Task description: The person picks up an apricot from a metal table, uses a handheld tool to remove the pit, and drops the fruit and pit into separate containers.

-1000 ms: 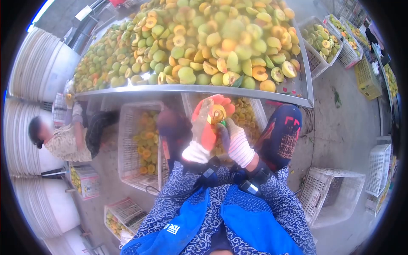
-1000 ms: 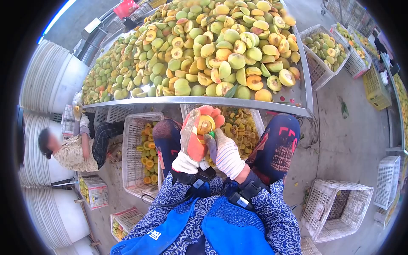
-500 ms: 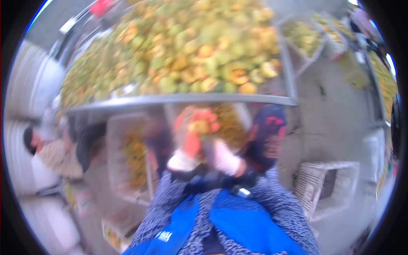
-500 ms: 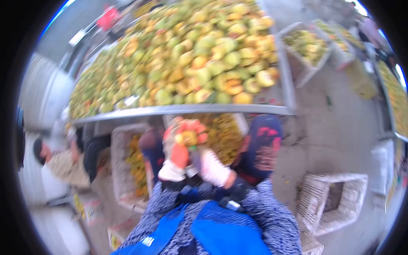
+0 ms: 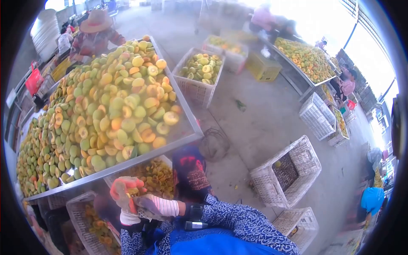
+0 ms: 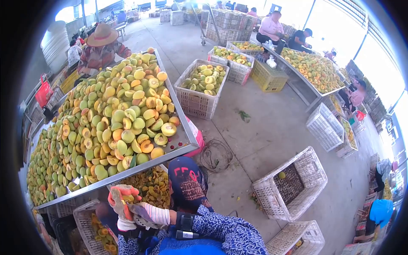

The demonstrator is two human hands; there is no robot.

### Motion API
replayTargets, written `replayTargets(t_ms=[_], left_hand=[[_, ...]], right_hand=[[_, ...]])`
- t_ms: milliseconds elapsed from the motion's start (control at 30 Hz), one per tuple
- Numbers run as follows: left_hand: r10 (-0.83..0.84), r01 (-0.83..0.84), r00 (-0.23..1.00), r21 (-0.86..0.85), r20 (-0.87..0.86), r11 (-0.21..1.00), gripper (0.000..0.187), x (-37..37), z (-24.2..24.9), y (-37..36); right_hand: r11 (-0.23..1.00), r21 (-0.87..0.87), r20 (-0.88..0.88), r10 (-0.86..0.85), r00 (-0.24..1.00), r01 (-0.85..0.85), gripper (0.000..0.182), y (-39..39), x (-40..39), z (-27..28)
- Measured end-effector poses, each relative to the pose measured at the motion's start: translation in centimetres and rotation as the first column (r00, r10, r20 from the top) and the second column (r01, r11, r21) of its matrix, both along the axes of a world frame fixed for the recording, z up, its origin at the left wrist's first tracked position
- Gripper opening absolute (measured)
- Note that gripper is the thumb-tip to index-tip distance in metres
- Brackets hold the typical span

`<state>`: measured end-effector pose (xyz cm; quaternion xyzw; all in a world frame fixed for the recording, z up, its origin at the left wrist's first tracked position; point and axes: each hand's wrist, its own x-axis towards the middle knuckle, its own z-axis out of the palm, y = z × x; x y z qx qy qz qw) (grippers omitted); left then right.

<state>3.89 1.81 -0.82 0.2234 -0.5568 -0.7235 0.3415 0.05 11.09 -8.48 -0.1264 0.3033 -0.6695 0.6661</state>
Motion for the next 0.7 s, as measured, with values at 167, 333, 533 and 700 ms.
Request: replayTargets(t_ms=[167,333,533,700], left_hand=[[-0.106,0.105,0.993,-0.026,-0.043,0.994,0.054,0.6,0.8,-0.5],[-0.159,0.146,0.986,-0.199,-0.050,0.969,0.050,0.2,-0.1,-1.3],[-0.204,0.199,0.978,-0.117,-0.032,0.973,0.049,0.3,1.0,-1.8],[-0.283,0.285,0.958,-0.186,0.036,0.940,0.051,0.7,0.0,-2.8]], right_hand=[[0.930,0.009,0.175,0.359,0.917,-0.366,0.054,2.7,-3.6,5.6],[0.899,-0.059,0.368,0.424,0.828,-0.434,0.054,2.1,-3.6,4.1],[0.995,-0.059,-0.004,0.081,0.997,-0.081,0.047,0.8,-0.8,2.4],[0.951,-0.125,0.077,0.293,0.953,-0.282,0.040,1.2,-2.7,1.3]])
